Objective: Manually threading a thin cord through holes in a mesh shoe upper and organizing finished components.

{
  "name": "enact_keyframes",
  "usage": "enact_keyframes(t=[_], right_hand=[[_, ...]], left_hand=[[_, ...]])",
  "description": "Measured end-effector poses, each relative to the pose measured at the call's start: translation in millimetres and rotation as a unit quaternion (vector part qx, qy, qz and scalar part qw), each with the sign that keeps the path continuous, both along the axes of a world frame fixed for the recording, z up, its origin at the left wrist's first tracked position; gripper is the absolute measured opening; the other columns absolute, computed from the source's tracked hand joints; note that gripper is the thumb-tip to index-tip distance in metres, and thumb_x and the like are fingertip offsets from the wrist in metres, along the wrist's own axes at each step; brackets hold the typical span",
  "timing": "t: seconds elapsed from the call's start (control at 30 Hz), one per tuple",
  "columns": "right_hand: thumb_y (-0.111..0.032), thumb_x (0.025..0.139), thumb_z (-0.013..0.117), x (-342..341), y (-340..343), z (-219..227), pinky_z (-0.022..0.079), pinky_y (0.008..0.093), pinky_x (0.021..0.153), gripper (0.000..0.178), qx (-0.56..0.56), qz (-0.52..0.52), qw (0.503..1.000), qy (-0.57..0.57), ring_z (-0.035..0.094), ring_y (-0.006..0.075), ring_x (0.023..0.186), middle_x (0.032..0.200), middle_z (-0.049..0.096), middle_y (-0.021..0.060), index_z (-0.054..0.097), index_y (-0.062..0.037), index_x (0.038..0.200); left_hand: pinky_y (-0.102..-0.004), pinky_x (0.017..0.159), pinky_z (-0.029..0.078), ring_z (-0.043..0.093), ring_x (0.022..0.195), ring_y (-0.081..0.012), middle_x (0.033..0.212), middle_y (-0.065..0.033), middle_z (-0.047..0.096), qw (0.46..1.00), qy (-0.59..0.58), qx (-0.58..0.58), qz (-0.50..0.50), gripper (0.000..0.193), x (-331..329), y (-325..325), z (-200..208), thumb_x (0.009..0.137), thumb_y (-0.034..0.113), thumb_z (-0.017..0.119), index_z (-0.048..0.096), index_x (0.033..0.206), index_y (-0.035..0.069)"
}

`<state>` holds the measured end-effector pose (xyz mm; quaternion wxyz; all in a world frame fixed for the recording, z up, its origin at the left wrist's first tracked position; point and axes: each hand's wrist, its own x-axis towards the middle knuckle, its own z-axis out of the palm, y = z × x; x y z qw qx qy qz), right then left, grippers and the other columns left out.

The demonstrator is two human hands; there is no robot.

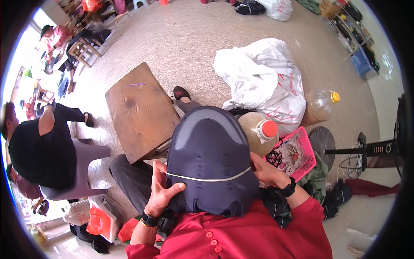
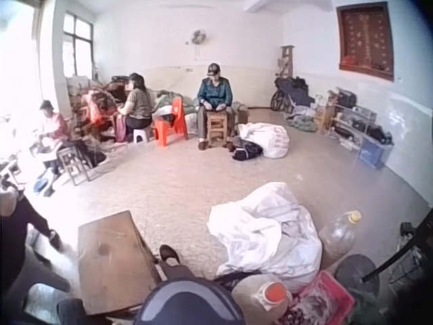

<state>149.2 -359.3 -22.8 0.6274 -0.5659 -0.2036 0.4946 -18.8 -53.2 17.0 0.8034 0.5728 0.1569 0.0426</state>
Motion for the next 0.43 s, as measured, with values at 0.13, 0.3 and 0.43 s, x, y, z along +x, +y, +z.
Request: enact_keyframes(t=[0.13, 0.3, 0.43], right_hand=[[-0.003, 0.087, 0.071, 10.2, -34.6, -7.2, 0.035, 0.0390, 0.121, 0.081, -0.010, -0.038, 0.983, 0.178, 0.043, 0.0230, 0.145, 0.158, 0.045, 0.0121, 0.033, -0.0014, 0.159], [-0.009, 0.078, 0.072, -7.6, -48.9, -28.4, 0.038, 0.0441, 0.119, 0.086, 0.208, -0.135, 0.869, 0.428, 0.053, 0.0319, 0.137, 0.154, 0.051, 0.0158, 0.037, 0.0032, 0.155], [-0.044, 0.079, 0.084, -57.7, -132.6, -93.8, 0.028, 0.0490, 0.125, 0.104, -0.009, -0.138, 0.973, 0.185, 0.041, 0.0329, 0.148, 0.160, 0.044, 0.0155, 0.033, -0.0019, 0.159]], left_hand=[[-0.0349, 0.101, 0.043, 0.057, 0.112, -0.0229, 0.109, -0.0085, 0.057, 0.987, -0.105, 0.119, -0.037, 0.056, 4.1, -10.7, 23.7, 0.078, 0.006, 0.092, 0.041, 0.101, 0.011], [-0.0443, 0.090, 0.056, 0.066, 0.113, -0.0429, 0.111, -0.0210, 0.062, 0.921, -0.153, 0.353, -0.069, 0.045, 6.9, -27.9, 50.2, 0.072, 0.011, 0.093, 0.057, 0.098, 0.005], [-0.0448, 0.086, 0.057, 0.064, 0.106, -0.0407, 0.129, -0.0254, 0.054, 0.896, -0.192, 0.365, -0.164, 0.044, 20.4, -40.4, 71.9, 0.080, 0.019, 0.088, 0.060, 0.112, 0.006]])
